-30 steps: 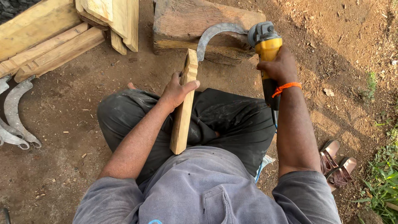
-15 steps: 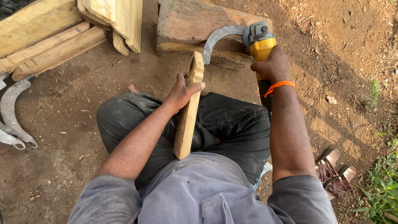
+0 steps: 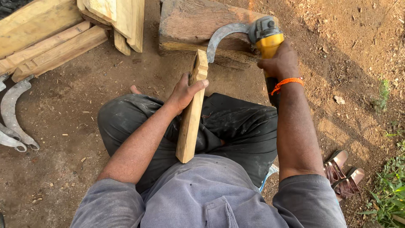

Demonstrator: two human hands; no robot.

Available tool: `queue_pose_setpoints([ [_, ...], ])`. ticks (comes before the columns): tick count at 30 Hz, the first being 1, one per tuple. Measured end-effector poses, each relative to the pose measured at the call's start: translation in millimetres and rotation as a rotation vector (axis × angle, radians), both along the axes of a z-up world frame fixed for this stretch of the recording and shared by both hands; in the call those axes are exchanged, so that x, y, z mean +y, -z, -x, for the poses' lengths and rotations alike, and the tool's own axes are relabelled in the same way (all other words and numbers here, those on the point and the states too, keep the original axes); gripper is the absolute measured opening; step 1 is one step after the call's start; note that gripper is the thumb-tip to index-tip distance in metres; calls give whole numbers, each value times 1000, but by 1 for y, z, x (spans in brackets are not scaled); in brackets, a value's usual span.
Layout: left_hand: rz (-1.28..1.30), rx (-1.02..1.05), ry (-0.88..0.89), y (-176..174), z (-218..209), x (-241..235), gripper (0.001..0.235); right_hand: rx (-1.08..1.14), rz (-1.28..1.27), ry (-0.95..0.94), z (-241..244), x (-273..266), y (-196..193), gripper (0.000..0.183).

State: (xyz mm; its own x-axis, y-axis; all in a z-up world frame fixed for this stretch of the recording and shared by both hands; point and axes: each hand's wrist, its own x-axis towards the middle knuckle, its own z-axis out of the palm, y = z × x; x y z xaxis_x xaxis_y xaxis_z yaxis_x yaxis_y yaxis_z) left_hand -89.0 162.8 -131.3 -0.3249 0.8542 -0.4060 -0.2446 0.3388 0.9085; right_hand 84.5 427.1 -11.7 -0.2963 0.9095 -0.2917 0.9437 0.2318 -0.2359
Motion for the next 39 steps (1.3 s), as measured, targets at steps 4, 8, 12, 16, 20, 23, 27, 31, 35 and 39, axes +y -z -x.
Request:
queue_pose_setpoints([
  [4, -17, 99, 5, 2, -2, -3, 105, -43, -44, 17, 10, -5, -5, 78],
  [8, 15, 70, 12, 4, -5, 1, 107, -39, 50, 31, 17, -8, -8, 74],
  [12, 5, 67, 16, 8, -5, -2, 108, -34, 24, 12, 19, -12, -8, 75],
  [16, 5, 97, 13, 9, -2, -2, 107, -18, -14, -8, 24, -8, -6, 79],
  [20, -23, 74, 14, 11, -6, 2, 108, -52, -121, -180, 11, -1, 6, 82],
  [23, -29, 108, -8, 12, -4, -2, 106, -54, -47, -36, 16, 2, 12, 83],
  [27, -19, 89, -7, 9, -4, -2, 106, -77, -87, -118, 21, 4, 12, 83],
  [31, -23, 87, -2, 10, -5, -1, 106, -73, -66, -163, 19, 3, 11, 82],
  [35, -2, 100, -3, 10, -1, -5, 108, -57, -42, -38, 32, -2, 1, 83],
  [39, -38, 73, 2, 10, -3, 1, 111, -62, -3, -95, 28, -10, 0, 80],
])
